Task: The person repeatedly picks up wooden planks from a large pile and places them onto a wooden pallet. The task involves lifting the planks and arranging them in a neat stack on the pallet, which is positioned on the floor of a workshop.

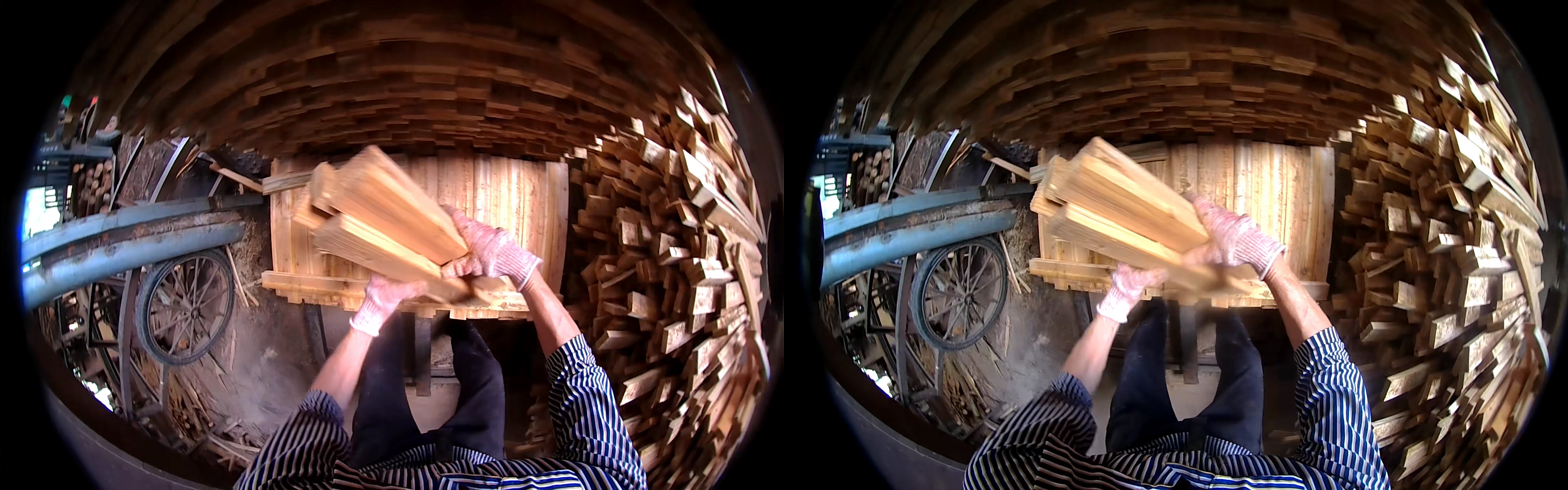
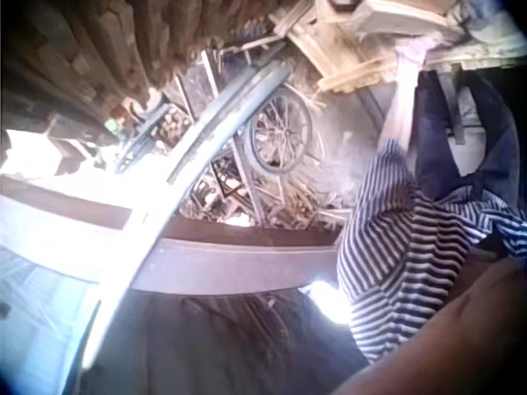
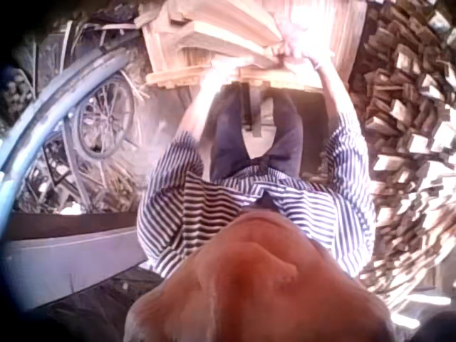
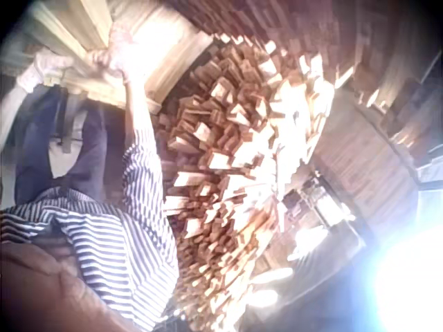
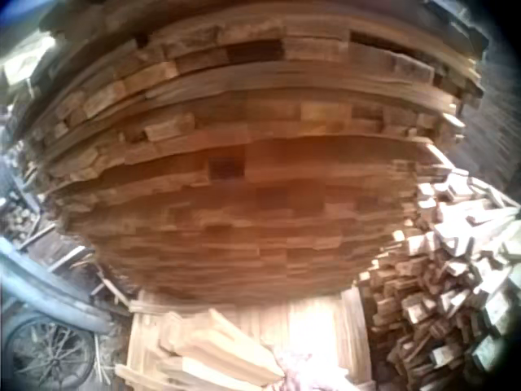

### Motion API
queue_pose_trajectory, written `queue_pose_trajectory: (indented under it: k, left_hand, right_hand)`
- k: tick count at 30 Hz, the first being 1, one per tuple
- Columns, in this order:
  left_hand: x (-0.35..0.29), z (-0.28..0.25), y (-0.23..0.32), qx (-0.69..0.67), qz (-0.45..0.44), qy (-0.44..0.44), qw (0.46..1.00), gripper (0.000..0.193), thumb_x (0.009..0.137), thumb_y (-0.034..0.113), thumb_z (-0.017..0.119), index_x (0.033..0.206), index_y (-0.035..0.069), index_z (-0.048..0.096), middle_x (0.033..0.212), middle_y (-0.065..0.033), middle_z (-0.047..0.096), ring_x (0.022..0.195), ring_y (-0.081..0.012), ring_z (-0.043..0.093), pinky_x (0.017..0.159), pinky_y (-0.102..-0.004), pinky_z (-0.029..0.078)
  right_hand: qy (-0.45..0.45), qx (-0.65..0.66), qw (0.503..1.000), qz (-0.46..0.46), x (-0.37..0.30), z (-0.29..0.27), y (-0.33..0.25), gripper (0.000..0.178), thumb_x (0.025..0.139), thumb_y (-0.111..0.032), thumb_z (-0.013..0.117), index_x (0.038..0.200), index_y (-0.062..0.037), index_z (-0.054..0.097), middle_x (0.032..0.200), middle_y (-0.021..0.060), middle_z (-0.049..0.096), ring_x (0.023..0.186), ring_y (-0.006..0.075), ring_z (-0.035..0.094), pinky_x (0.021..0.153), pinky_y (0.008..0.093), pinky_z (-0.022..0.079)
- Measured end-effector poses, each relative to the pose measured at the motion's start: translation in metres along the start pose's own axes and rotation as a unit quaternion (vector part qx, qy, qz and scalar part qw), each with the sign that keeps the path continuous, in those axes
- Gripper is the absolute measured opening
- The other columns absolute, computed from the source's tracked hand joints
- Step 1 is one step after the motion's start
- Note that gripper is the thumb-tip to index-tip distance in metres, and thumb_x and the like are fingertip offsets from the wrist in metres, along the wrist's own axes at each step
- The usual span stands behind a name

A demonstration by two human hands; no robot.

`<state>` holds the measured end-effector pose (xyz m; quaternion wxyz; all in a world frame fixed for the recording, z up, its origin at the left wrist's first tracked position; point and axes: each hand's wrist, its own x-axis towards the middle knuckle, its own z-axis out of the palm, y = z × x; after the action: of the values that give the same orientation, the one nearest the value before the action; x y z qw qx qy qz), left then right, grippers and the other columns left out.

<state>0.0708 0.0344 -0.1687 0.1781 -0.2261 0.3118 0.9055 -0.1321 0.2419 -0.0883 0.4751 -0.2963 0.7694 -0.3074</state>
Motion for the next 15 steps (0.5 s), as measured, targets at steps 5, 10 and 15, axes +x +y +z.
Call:
queue_pose_trajectory:
  k: [5,10,15]
  left_hand:
    - [-0.004,0.007,-0.016,-0.135,0.164,0.011,0.977,0.067,0.086,0.025,0.074,0.143,0.003,0.047,0.138,-0.0149,0.057,0.129,-0.0289,0.055,0.114,-0.0446,0.044]
    - [-0.013,-0.114,-0.07,-0.174,0.122,0.277,0.937,0.074,0.088,0.034,0.076,0.147,0.005,0.043,0.145,-0.0111,0.052,0.134,-0.0293,0.049,0.118,-0.0491,0.037]
    - [0.039,-0.146,-0.066,-0.195,0.073,0.334,0.919,0.077,0.086,0.038,0.078,0.148,0.007,0.044,0.149,-0.0103,0.048,0.136,-0.028,0.046,0.118,-0.0479,0.034]
  right_hand:
    - [-0.022,0.109,0.992,0.065,0.04,0.046,-0.034,0.121,0.074,-0.053,0.083,0.164,-0.0093,0.014,0.148,0.0273,0.05,0.129,0.0338,0.058,0.108,0.041,0.05]
    - [-0.111,0.231,0.966,0.04,0.107,0.075,0.012,0.127,0.07,-0.057,0.084,0.163,-0.0063,0.014,0.158,0.024,0.037,0.142,0.0289,0.044,0.109,0.039,0.048]
    - [0.055,-0.184,0.975,0.109,0.148,0.071,0.125,0.064,0.088,-0.026,0.079,0.146,-0.0177,0.054,0.117,0.0177,0.066,0.091,0.0263,0.069,0.08,0.0343,0.062]
